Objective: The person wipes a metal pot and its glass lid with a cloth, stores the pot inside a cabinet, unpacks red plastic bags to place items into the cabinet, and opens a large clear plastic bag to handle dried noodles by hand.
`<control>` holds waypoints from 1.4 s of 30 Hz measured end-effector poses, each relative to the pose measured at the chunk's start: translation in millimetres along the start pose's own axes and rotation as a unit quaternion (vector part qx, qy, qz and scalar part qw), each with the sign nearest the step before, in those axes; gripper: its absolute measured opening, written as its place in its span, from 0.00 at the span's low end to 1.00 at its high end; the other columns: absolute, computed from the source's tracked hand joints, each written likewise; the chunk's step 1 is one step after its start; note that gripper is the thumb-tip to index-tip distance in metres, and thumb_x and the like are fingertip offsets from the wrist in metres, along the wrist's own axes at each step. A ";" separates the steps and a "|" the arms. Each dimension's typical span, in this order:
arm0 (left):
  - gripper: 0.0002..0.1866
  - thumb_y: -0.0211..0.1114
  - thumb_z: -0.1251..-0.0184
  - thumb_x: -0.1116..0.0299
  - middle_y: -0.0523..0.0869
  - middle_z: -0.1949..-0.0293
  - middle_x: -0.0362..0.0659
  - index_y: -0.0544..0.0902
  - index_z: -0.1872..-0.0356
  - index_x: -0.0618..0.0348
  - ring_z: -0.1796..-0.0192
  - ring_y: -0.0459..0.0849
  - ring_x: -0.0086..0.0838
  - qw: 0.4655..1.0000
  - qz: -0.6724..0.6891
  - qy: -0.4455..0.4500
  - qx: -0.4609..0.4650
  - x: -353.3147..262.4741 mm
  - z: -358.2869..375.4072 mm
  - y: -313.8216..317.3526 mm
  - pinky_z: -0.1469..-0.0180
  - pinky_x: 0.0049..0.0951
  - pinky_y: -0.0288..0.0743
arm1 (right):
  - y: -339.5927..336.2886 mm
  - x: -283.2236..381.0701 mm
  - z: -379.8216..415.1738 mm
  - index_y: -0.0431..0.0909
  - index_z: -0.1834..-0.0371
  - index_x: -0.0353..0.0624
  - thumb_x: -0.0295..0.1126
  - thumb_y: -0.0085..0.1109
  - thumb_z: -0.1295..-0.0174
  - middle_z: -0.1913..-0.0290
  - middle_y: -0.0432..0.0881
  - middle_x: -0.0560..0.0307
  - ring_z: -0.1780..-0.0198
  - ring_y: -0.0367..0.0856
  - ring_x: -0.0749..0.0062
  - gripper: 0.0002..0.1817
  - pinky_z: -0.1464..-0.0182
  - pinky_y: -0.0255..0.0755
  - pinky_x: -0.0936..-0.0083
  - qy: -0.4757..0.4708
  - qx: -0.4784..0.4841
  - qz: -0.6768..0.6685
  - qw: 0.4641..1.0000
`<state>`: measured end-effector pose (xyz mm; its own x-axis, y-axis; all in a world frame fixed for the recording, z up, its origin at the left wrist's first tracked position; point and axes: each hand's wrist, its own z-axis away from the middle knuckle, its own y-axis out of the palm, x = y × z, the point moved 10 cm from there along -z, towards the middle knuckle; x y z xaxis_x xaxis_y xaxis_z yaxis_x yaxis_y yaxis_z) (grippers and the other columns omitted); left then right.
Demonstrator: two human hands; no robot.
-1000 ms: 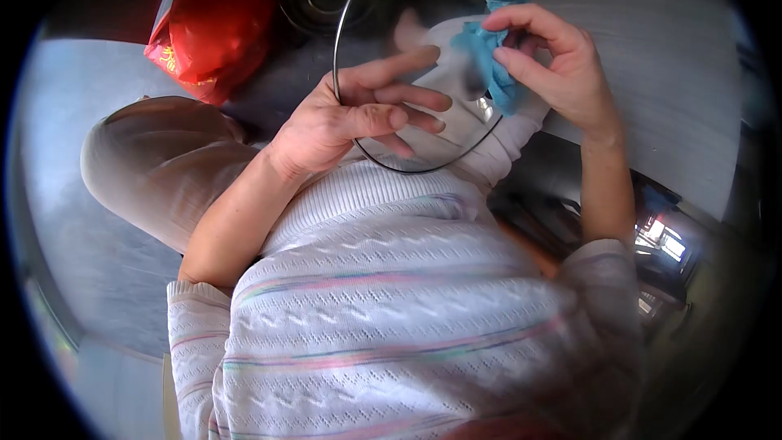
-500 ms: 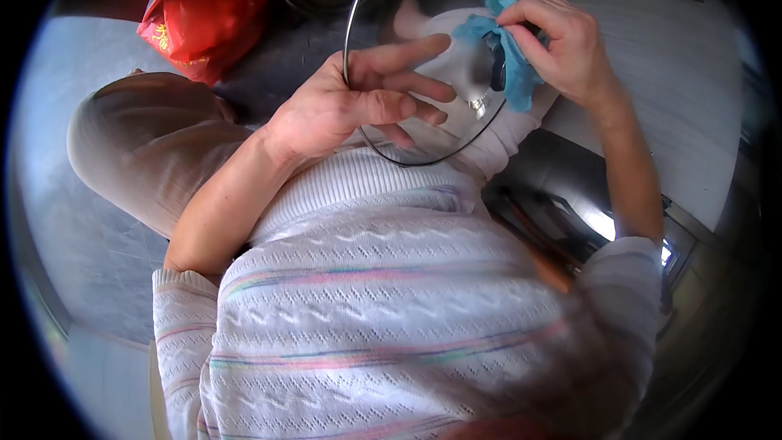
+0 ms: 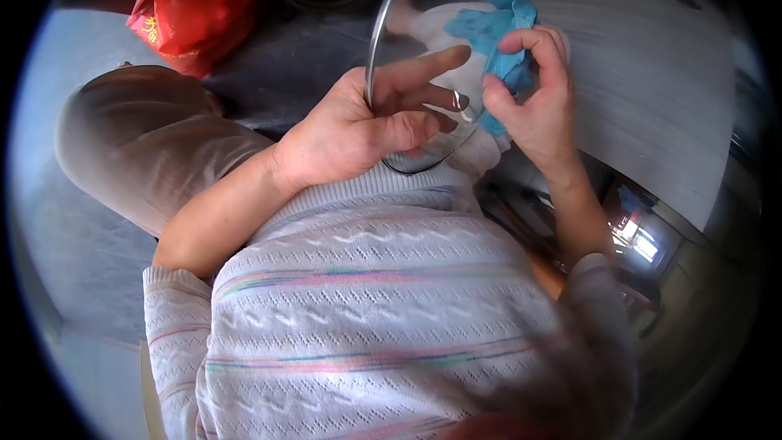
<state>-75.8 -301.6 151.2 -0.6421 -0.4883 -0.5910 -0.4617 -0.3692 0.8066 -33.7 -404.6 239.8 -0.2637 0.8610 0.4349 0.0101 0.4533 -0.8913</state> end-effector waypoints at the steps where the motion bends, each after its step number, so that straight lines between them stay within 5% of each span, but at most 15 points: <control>1: 0.35 0.60 0.37 0.69 0.76 0.45 0.51 0.55 0.31 0.60 0.46 0.78 0.33 1.000 -0.003 0.004 0.004 -0.9 0.5 1.8 0.52 0.25 0.77 | -0.8 -0.5 1.0 0.71 0.66 0.42 0.24 0.61 0.60 0.64 0.72 0.56 0.58 0.72 0.61 0.15 0.55 0.68 0.70 0.008 -0.009 -0.005 1.000; 14: 0.34 0.58 0.36 0.75 0.73 0.41 0.47 0.53 0.30 0.59 0.43 0.75 0.29 0.998 -0.063 0.007 0.017 2.2 7.9 10.2 0.49 0.22 0.73 | 10.8 -64.2 -10.5 0.73 0.70 0.39 0.24 0.56 0.51 0.70 0.74 0.66 0.72 0.67 0.88 0.05 0.70 0.64 0.89 0.240 0.043 -0.239 0.940; 20: 0.34 0.59 0.36 0.72 0.75 0.43 0.51 0.54 0.31 0.60 0.45 0.78 0.33 0.999 -0.029 0.039 0.012 -4.3 4.4 3.6 0.51 0.24 0.76 | 10.1 -77.0 -7.5 0.69 0.48 0.37 0.24 0.59 0.44 0.56 0.77 0.55 0.57 0.76 0.78 0.19 0.54 0.71 0.82 0.219 -0.012 -0.392 0.894; 23: 0.34 0.59 0.36 0.71 0.76 0.44 0.52 0.53 0.31 0.61 0.45 0.78 0.35 0.999 -0.020 0.038 0.004 -6.5 4.1 -1.4 0.52 0.25 0.77 | 6.7 -75.1 5.1 0.63 0.41 0.38 0.24 0.60 0.43 0.47 0.72 0.50 0.48 0.73 0.72 0.26 0.46 0.68 0.78 0.228 -0.039 -0.543 0.807; 26: 0.35 0.59 0.35 0.70 0.75 0.44 0.52 0.53 0.31 0.62 0.45 0.78 0.35 0.999 -0.019 0.030 0.005 -6.4 3.5 -1.3 0.52 0.25 0.77 | 7.7 -64.4 13.3 0.67 0.44 0.39 0.26 0.62 0.45 0.44 0.70 0.50 0.45 0.71 0.68 0.24 0.43 0.65 0.74 0.184 -0.019 -0.489 0.852; 29: 0.35 0.60 0.36 0.69 0.75 0.43 0.52 0.53 0.31 0.63 0.44 0.78 0.36 0.999 -0.038 0.018 -0.001 -4.3 3.2 -1.3 0.51 0.26 0.77 | 0.2 -29.7 13.8 0.71 0.49 0.40 0.27 0.64 0.49 0.45 0.71 0.50 0.45 0.71 0.64 0.23 0.44 0.66 0.70 0.017 -0.003 -0.123 0.992; 32: 0.34 0.60 0.38 0.76 0.78 0.48 0.45 0.57 0.31 0.58 0.50 0.76 0.24 1.000 -0.001 0.005 -0.002 -4.1 4.4 0.5 0.51 0.22 0.73 | -2.5 -1.5 14.0 0.75 0.53 0.40 0.30 0.65 0.51 0.46 0.72 0.48 0.47 0.71 0.57 0.20 0.46 0.68 0.67 -0.055 -0.073 -0.009 0.996; 33: 0.34 0.60 0.37 0.73 0.77 0.46 0.48 0.55 0.31 0.60 0.48 0.76 0.28 1.000 -0.016 0.012 0.009 -5.2 4.3 1.9 0.51 0.24 0.75 | -2.3 3.2 14.7 0.75 0.53 0.39 0.31 0.65 0.51 0.46 0.72 0.48 0.47 0.71 0.56 0.20 0.46 0.68 0.67 -0.080 -0.086 0.020 0.993; 38: 0.37 0.61 0.37 0.68 0.73 0.42 0.55 0.52 0.31 0.64 0.42 0.76 0.40 1.000 -0.003 0.020 0.023 -5.2 4.5 -1.8 0.50 0.29 0.77 | -4.0 -23.7 -11.9 0.76 0.54 0.37 0.32 0.64 0.48 0.48 0.76 0.47 0.50 0.76 0.56 0.19 0.48 0.70 0.69 -0.039 -0.117 -0.036 0.992; 39: 0.37 0.62 0.37 0.68 0.73 0.41 0.55 0.52 0.31 0.64 0.42 0.76 0.41 0.999 -0.002 0.023 0.031 -5.7 4.1 -1.2 0.49 0.29 0.76 | -5.0 -45.5 -18.0 0.78 0.56 0.38 0.30 0.64 0.48 0.51 0.78 0.50 0.55 0.79 0.60 0.16 0.52 0.72 0.73 0.054 -0.129 -0.126 0.982; 42: 0.36 0.60 0.38 0.71 0.71 0.40 0.59 0.52 0.31 0.63 0.41 0.74 0.46 0.998 0.010 0.026 0.060 -6.7 5.2 2.2 0.49 0.32 0.76 | -32.9 -94.8 -43.7 0.79 0.59 0.38 0.26 0.61 0.44 0.59 0.81 0.57 0.61 0.79 0.74 0.10 0.56 0.71 0.82 0.062 -0.185 -0.102 0.975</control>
<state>-75.8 -295.0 157.0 -0.6204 -0.5365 -0.5721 -0.5209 -0.2635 0.8119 33.1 -491.0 233.6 -0.1787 0.7545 0.6315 0.3227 0.6513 -0.6868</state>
